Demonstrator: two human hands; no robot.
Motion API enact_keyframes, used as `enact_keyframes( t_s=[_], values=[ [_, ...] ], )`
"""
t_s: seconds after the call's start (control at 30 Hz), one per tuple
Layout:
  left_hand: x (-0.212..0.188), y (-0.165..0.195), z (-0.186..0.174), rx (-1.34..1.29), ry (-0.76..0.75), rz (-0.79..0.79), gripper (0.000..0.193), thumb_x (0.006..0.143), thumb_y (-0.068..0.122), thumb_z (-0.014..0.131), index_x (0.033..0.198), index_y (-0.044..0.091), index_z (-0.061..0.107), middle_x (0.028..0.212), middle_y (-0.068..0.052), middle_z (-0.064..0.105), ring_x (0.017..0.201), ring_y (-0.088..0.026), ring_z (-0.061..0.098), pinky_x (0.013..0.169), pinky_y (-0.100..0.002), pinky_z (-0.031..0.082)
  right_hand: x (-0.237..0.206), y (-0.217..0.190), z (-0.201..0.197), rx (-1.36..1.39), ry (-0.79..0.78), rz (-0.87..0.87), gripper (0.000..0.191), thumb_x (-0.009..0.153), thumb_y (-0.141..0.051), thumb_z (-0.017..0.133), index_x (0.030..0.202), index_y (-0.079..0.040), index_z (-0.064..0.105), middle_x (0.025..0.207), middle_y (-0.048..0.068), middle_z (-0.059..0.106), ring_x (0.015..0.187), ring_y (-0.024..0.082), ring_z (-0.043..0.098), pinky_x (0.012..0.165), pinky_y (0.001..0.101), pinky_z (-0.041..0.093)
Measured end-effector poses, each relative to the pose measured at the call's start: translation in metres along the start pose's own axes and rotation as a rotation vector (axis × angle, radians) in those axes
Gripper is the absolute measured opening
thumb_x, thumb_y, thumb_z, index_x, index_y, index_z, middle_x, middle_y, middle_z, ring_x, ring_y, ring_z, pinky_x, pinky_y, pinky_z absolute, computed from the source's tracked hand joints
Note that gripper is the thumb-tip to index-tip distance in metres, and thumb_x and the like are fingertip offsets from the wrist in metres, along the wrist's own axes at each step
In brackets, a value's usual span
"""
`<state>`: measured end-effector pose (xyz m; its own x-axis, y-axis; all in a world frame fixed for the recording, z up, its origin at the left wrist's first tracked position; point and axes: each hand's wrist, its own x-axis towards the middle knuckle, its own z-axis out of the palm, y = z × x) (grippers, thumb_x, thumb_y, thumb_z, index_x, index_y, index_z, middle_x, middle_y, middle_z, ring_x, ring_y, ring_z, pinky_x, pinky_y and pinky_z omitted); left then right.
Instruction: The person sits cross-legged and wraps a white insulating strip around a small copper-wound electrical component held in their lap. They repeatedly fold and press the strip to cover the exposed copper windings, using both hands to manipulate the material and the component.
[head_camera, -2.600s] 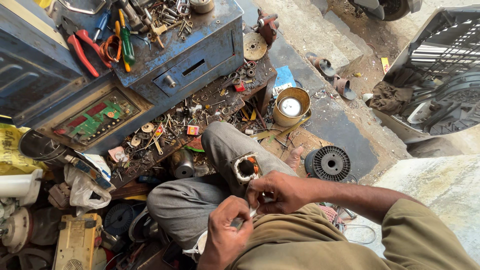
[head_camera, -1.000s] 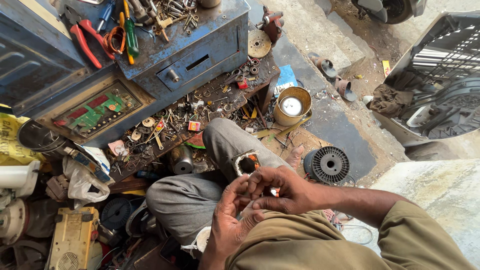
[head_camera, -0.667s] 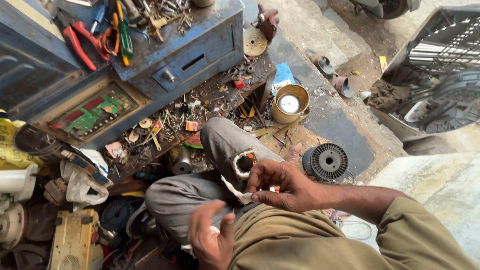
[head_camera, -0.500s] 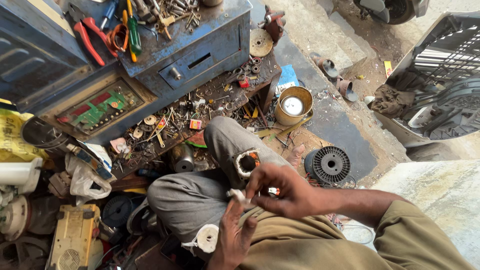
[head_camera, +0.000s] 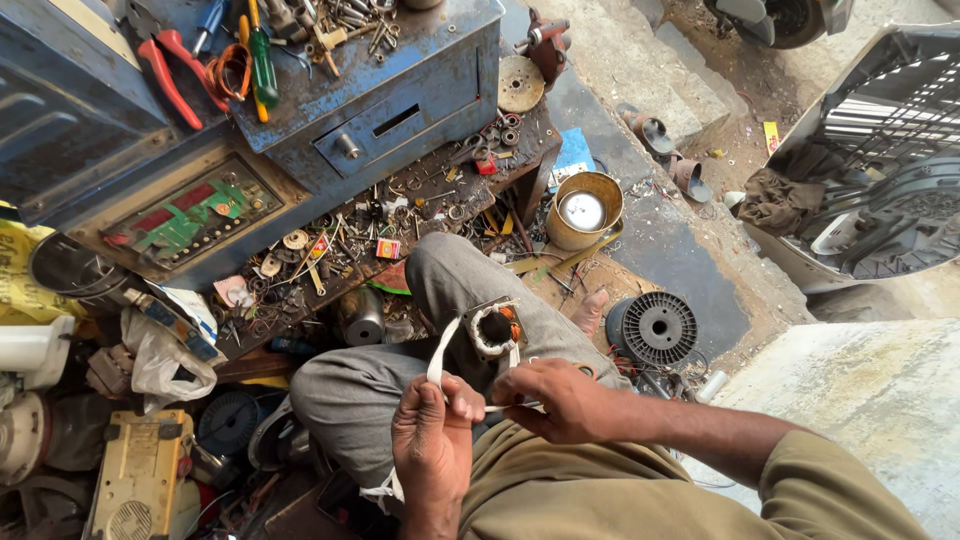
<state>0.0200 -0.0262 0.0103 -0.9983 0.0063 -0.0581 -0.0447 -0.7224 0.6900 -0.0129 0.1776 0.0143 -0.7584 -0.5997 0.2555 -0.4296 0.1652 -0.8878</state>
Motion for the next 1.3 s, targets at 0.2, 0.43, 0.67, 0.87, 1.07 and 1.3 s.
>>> enact_keyframes(
  t_s=[0.2, 0.43, 0.67, 0.87, 1.07, 1.3],
  values=[
    [0.000, 0.005, -0.013, 0.073, 0.034, 0.013, 0.022, 0.104, 0.020, 0.064, 0.106, -0.001, 0.070, 0.079, -0.008, 0.063, 0.072, -0.017, 0.055, 0.067, -0.033, 0.045, -0.001, 0.045, -0.009, -0.490, -0.214, -0.071, 0.018, 0.083, -0.010, 0.073, 0.101, -0.008, 0.068, 0.092, 0.007, 0.064, 0.093, 0.030, 0.060, 0.085, 0.0416, 0.049],
    [0.005, 0.028, -0.018, 0.072, -0.020, 0.142, 0.020, 0.103, 0.019, 0.069, 0.109, 0.000, 0.071, 0.083, -0.005, 0.063, 0.076, -0.016, 0.054, 0.069, -0.032, 0.044, 0.010, 0.064, -0.029, -0.433, -0.224, -0.099, 0.022, 0.083, -0.012, 0.071, 0.104, -0.006, 0.070, 0.104, 0.009, 0.066, 0.099, 0.029, 0.058, 0.087, 0.0395, 0.048],
    [0.023, 0.030, -0.015, 0.361, 0.156, 0.242, 0.019, 0.102, 0.022, 0.067, 0.106, 0.004, 0.072, 0.095, -0.010, 0.073, 0.069, -0.014, 0.054, 0.063, -0.031, 0.044, 0.005, 0.068, -0.031, -0.493, -0.277, -0.192, 0.029, 0.083, -0.011, 0.064, 0.111, -0.002, 0.067, 0.120, 0.015, 0.066, 0.107, 0.031, 0.060, 0.090, 0.0410, 0.049],
    [0.046, 0.012, 0.002, 1.385, -0.127, 0.170, 0.005, 0.094, 0.009, 0.070, 0.096, 0.004, 0.072, 0.072, -0.009, 0.065, 0.058, -0.019, 0.059, 0.051, -0.036, 0.044, -0.002, 0.061, -0.021, -0.537, -0.487, 0.015, 0.033, 0.091, -0.013, 0.063, 0.122, -0.003, 0.064, 0.124, 0.015, 0.065, 0.100, 0.033, 0.063, 0.088, 0.0446, 0.051],
    [0.056, -0.007, 0.007, 1.352, -0.433, 0.227, 0.007, 0.087, 0.005, 0.069, 0.092, 0.003, 0.065, 0.085, -0.018, 0.066, 0.079, -0.042, 0.065, 0.064, -0.049, 0.051, -0.011, 0.055, -0.016, 0.052, 0.165, 0.132, 0.054, 0.082, -0.011, 0.083, 0.130, -0.005, 0.059, 0.120, 0.013, 0.065, 0.100, 0.024, 0.064, 0.085, 0.0366, 0.055],
    [0.046, -0.025, -0.021, 1.352, -0.421, 0.025, 0.013, 0.092, 0.009, 0.068, 0.087, 0.004, 0.058, 0.083, -0.018, 0.063, 0.081, -0.043, 0.063, 0.067, -0.052, 0.049, -0.032, 0.073, 0.007, 0.465, 0.245, 0.565, 0.012, 0.098, -0.005, 0.074, 0.109, 0.002, 0.075, 0.090, 0.005, 0.074, 0.072, 0.008, 0.063, 0.063, 0.0233, 0.052]
  ],
)
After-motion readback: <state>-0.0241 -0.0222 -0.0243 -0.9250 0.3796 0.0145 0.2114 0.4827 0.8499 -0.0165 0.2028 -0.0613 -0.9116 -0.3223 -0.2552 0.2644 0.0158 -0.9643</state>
